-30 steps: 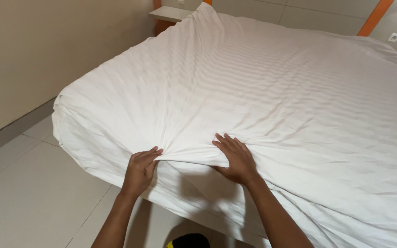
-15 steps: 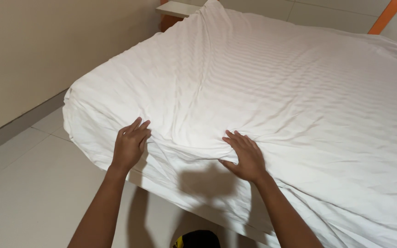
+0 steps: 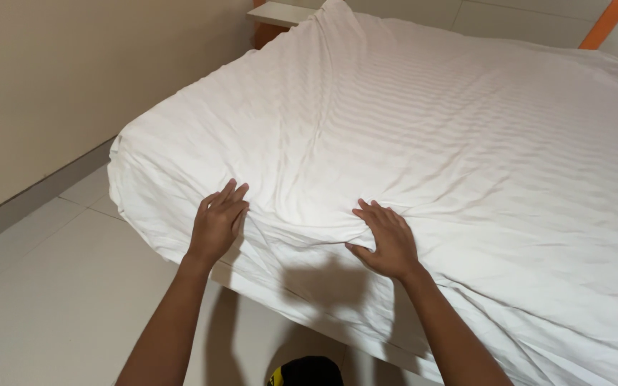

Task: The person smooths a white bedsheet over a mattress, tucks the edges under the mattress, and folds the corners to create a neat appearance. The person works around the bed, adjusting the sheet by hand to remove wrinkles and secure the fabric.

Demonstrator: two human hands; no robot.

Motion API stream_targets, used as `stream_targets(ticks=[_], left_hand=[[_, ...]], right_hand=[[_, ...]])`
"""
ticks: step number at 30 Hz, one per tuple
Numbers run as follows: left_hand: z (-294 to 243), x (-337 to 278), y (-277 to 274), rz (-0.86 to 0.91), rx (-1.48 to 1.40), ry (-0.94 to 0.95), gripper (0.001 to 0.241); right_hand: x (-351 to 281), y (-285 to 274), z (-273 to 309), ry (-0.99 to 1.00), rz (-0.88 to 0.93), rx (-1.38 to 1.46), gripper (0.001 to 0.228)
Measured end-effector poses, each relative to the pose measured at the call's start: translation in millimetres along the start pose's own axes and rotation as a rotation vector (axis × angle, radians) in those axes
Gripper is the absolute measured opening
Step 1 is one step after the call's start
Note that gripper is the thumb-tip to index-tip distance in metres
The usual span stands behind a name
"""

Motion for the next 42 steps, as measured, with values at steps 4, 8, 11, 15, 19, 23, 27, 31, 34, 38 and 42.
stream_targets(ticks=[4,8,11,15,19,23,27,31,34,38,42], left_hand=[[-33,25,-54,-0.055,-0.253,0.060,0.052],[-33,19,-36,-0.027,-0.238,0.076,0.048],[-29,12,-24,-0.050,-0.178,0.071,0.026],[-33,9,-41,-0.148,-0.341,0.004,0.020],[-38,-16,-44,-0.114,-0.425,-0.090,0.028],[-42,-31,-48,-0.193,-0.474,-0.142,0.027],[-49,-29,-53,-0.215,-0.489,-0.144,0.024],[-50,-28,-44,-0.158,-0.422,-0.146,0.024],[-51,-26,-39,-0.170,-0.381,-0.093,0.025],[-48,-26,-35,-0.164,-0.371,-0.070,0.024],[-36,-23,-30,-0.052,-0.341,-0.001,0.034]], right_hand=[[-3,-1,1,0.000,-0.010,0.006,0.076],[-4,1,0,0.003,-0.012,0.010,0.077],[-4,1,0,0.008,-0.009,0.007,0.076],[-3,-1,0,0.016,-0.004,0.020,0.076],[-4,-1,0,0.010,-0.003,0.027,0.076],[-4,0,-1,0.026,0.005,0.015,0.076],[-1,4,-3,0.049,0.000,-0.031,0.083],[11,-6,27,0.123,0.119,-0.127,0.103],[27,8,55,0.133,0.242,-0.233,0.119],[36,39,104,-0.112,0.209,-0.207,0.123],[41,64,107,-0.096,0.199,-0.255,0.115]])
Point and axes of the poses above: each hand's wrist, its own x-axis towards the middle knuckle, its own y-axis out of the palm, z = x × y, the point moved 9 cm from there along x, towards the middle knuckle, and after that the axes turned 15 degrees about y, right-handed, at the moved point
